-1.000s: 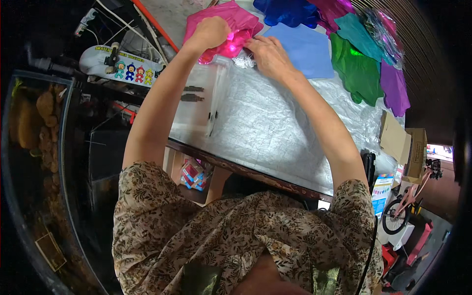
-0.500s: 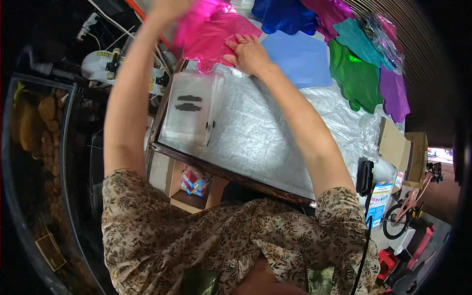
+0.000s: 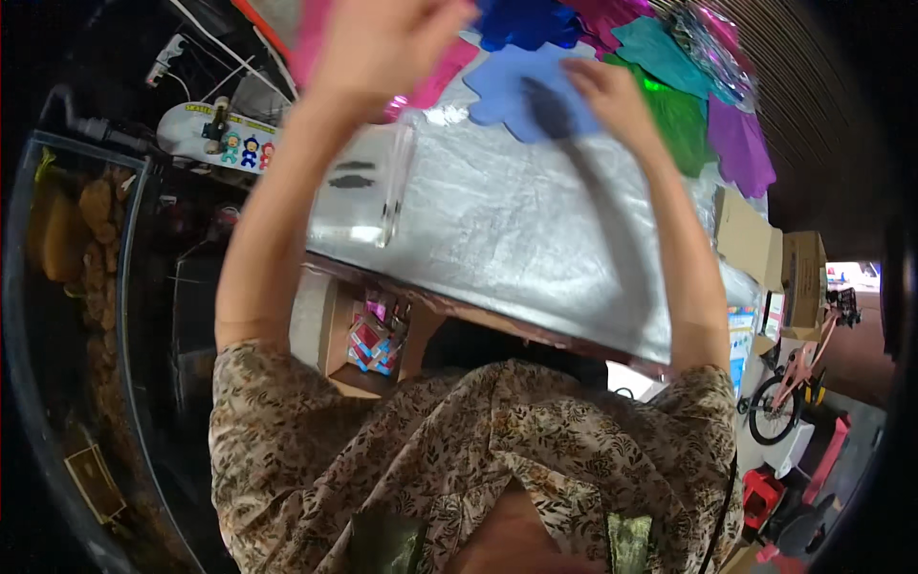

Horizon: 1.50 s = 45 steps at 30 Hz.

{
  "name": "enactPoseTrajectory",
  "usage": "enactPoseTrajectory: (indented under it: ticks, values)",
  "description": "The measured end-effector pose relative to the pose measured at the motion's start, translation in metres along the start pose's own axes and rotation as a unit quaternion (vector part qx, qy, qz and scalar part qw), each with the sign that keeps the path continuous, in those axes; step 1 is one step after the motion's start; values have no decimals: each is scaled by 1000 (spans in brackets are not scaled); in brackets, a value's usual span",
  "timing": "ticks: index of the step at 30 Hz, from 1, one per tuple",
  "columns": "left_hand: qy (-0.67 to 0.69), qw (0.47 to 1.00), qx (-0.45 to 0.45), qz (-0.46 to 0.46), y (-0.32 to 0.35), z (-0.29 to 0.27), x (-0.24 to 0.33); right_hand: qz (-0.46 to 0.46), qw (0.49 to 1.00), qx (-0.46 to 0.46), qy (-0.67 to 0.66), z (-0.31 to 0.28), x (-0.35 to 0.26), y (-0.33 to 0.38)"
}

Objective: Folding and organizing colorful plastic star and circular sheets into packaging.

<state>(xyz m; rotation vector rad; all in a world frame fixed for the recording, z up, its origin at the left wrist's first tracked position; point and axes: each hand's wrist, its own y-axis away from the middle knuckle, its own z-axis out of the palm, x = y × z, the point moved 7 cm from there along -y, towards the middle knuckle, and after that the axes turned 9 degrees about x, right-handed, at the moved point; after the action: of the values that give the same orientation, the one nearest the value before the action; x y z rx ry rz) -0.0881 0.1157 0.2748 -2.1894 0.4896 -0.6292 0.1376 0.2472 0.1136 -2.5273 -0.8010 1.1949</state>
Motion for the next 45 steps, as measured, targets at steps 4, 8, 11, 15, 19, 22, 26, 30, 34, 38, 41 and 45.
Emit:
enactPoseTrajectory:
  ticks: [4, 8, 11, 15, 19, 22, 26, 30, 34, 38, 41, 45]
  values:
    - [82, 963, -100, 235, 100, 99, 70, 1, 963, 147, 226, -126, -22, 85]
    - [109, 907, -315, 257, 177, 149, 123, -7, 938, 191, 288, -164, -69, 150]
    - [123, 917, -255, 281, 211, 153, 140, -68, 972, 2, 223, -113, -76, 187]
    - [131, 900, -363, 201, 199, 150, 143, 25, 975, -173, 138, -38, -50, 230]
    - [129, 965, -210, 87, 142, 176, 70, -50, 970, -180, 154, -8, -41, 239]
    - [41, 987, -145, 54, 118, 203, 21, -83, 968, -164, 171, 5, -41, 231]
    - [-71, 985, -119, 103, 113, 230, 4, -66, 976, -153, 142, 17, -51, 228]
    - [-130, 969, -181, 110, 122, 248, 2, -34, 991, -120, 57, 8, -37, 206]
    - [-143, 968, -176, 103, 117, 248, 3, 43, 996, -28, 69, -65, -1, 188]
    - [-119, 981, -130, 83, 118, 253, -15, -4, 985, -43, 167, -53, -15, 213]
    - [-68, 995, -76, 23, 118, 248, -21, 5, 986, -49, 162, -55, -26, 224]
    - [166, 986, 19, 3, 115, 223, -21, 124, 982, -49, 134, -85, -24, 235]
